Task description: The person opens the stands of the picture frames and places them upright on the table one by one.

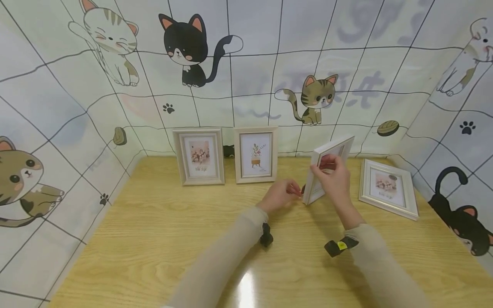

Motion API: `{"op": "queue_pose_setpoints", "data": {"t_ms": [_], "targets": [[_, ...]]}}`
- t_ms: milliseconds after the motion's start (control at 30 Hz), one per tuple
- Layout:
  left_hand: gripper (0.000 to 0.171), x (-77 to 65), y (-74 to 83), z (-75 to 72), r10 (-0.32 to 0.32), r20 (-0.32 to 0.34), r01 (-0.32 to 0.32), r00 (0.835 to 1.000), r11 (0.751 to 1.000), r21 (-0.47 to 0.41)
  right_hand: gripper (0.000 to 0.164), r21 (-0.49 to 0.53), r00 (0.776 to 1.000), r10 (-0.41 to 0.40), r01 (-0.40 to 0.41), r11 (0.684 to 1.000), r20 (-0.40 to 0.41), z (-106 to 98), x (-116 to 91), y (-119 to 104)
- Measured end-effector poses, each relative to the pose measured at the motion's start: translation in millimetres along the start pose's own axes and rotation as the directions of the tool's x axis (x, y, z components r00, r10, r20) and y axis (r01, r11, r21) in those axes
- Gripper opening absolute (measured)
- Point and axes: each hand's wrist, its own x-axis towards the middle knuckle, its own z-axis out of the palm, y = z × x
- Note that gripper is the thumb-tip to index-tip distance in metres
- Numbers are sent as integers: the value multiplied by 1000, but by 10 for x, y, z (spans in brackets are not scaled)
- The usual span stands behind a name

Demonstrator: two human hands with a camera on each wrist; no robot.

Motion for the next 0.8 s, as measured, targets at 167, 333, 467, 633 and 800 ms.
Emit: {"op": "queue_pose_setpoints", "data": {"t_ms": [167,333,467,633,800], "targets": [[11,-8,43,-70,14,13,-13,1000,999,-35,38,-30,999,16,-16,999,29,-85,7,-29],[14,-30,129,-117,12,23,-10,1000,999,-49,36,-19,999,21,-20,1000,48,-166,16,-6],[15,-17,142,-105,20,17,-20,1000,998,-51,32,21,997,14,-15,1000,73,-230,29,32],[24,24,129,-54,47,20,-45,999,997,-68,31,16,990,-14,12,1000,140,-327,25,65],[31,53,150,-15,76,57,-70,995,992,-103,24,27,978,-83,79,996,191,-428,-2,90]]}}
